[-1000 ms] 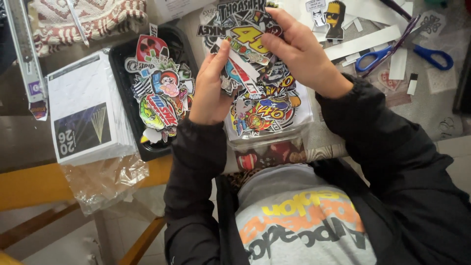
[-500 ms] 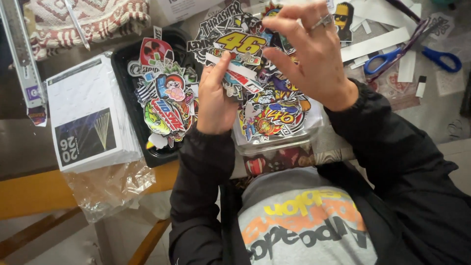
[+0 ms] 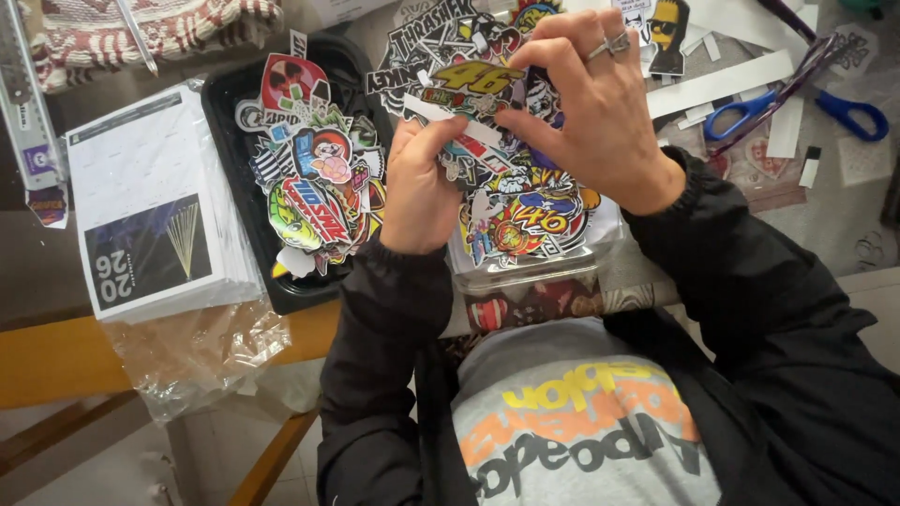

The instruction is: A person sorts through a large collection of various stickers, moving them from a clear plastic container into a black tray.

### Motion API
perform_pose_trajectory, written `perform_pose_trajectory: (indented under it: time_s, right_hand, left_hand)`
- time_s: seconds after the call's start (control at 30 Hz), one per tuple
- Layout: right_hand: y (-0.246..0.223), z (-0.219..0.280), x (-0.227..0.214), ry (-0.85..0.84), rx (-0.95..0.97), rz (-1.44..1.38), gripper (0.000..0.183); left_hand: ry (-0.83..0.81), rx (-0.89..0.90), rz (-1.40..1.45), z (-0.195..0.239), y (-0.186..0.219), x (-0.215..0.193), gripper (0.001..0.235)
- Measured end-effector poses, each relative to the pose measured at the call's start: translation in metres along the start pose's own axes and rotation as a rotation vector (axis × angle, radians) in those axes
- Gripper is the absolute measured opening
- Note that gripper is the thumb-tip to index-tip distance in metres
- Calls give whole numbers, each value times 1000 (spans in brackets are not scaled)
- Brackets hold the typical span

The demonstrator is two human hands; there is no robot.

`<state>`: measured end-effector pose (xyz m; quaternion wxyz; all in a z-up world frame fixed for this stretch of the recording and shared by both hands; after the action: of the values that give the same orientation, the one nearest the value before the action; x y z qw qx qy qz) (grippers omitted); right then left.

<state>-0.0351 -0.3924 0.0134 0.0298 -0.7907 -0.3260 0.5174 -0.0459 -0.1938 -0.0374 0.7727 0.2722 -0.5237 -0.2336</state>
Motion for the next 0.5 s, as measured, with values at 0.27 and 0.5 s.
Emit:
perform_pose_trajectory:
  time_s: [0.27,0.5]
  right_hand:
    - [6,-5,-2,130,-33,-251,13]
    - [21,-1,-12,66,123,-343,13]
  left_hand:
    - [-194,198,-402,-12,-16,-30,14]
    - [68,91,-5,-9,9,-6,27]
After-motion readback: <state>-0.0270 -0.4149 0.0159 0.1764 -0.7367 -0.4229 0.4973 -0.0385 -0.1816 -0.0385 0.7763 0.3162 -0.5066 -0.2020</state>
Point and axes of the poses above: each hand's wrist, its own z-axis away from the middle knuckle, its own x-axis out of the palm, y = z × x, the point moved 1 cm from there along -z, towards the middle knuckle, and after that the axes turned 13 degrees about x, right-handed, at the moved point
